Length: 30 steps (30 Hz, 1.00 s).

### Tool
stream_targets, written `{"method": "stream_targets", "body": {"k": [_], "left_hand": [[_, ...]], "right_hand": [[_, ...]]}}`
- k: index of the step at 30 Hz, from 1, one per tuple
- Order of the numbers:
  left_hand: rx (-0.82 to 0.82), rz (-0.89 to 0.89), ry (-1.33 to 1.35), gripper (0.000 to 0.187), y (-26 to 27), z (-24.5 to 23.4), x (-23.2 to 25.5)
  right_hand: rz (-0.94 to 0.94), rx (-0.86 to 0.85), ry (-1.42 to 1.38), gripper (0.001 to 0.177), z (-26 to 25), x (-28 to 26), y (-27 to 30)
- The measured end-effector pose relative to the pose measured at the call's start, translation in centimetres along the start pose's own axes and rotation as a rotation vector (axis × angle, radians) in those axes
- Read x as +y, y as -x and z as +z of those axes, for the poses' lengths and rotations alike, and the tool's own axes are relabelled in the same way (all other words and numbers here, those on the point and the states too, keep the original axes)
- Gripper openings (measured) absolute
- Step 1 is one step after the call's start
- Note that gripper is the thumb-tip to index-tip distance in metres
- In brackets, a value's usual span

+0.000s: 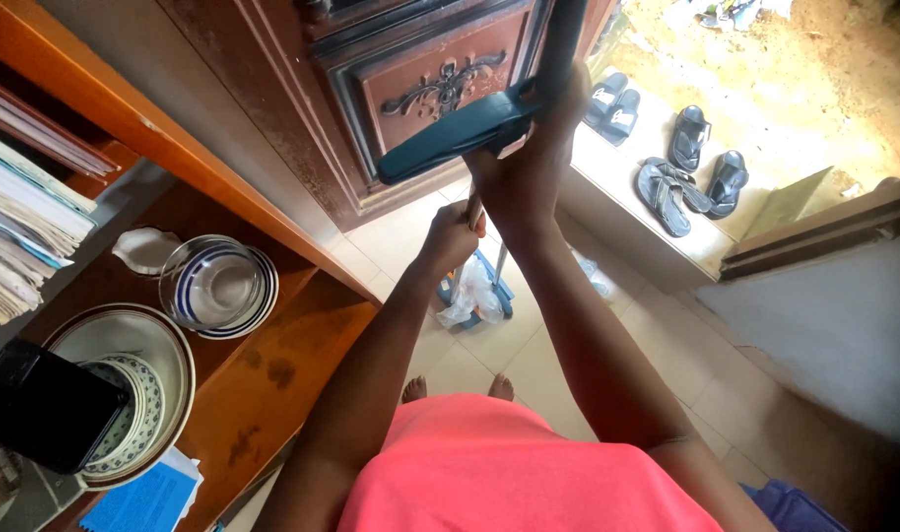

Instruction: Assembling a broom handle and head.

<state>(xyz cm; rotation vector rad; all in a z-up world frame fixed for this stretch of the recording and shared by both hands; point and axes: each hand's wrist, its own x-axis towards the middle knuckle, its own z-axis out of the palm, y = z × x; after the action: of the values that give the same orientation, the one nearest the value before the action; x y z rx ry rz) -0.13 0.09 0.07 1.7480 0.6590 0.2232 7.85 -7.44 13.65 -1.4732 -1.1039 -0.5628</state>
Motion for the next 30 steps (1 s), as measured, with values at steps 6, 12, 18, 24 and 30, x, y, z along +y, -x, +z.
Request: {"method": "stream_targets", "body": {"k": [6, 12, 18, 24, 30], "left_hand": [[-0.028, -0.063, -0.007, 0.015, 0.1, -0.2, 0.3], [-0.063, -0.014, 0.018, 0.016, 0.3, -0.5, -0.4], [-0.028, -0.005, 0.047, 0.015, 0.6, -0.7, -0.8], [-0.027, 0.009, 0.051, 0.014, 0.3, -1.0, -1.4], [-0.037, 0.017, 0.013, 0.013, 0.4, -1.3, -1.1]], "right_hand": [[0.001, 0.028, -0.020, 0.104, 0.7, 0.4, 0.5], [-0.035, 0.031, -0.043, 0.081, 0.5, -0.9, 0.1], [-0.011, 0.003, -0.128, 0.078, 0.3, -1.0, 0.0], [-0.079, -0.122, -0.279, 0.092, -0.2, 0.3, -0.3], [-0.103, -0.196, -0.289, 0.081, -1.3, 0.4, -0.3]]}}
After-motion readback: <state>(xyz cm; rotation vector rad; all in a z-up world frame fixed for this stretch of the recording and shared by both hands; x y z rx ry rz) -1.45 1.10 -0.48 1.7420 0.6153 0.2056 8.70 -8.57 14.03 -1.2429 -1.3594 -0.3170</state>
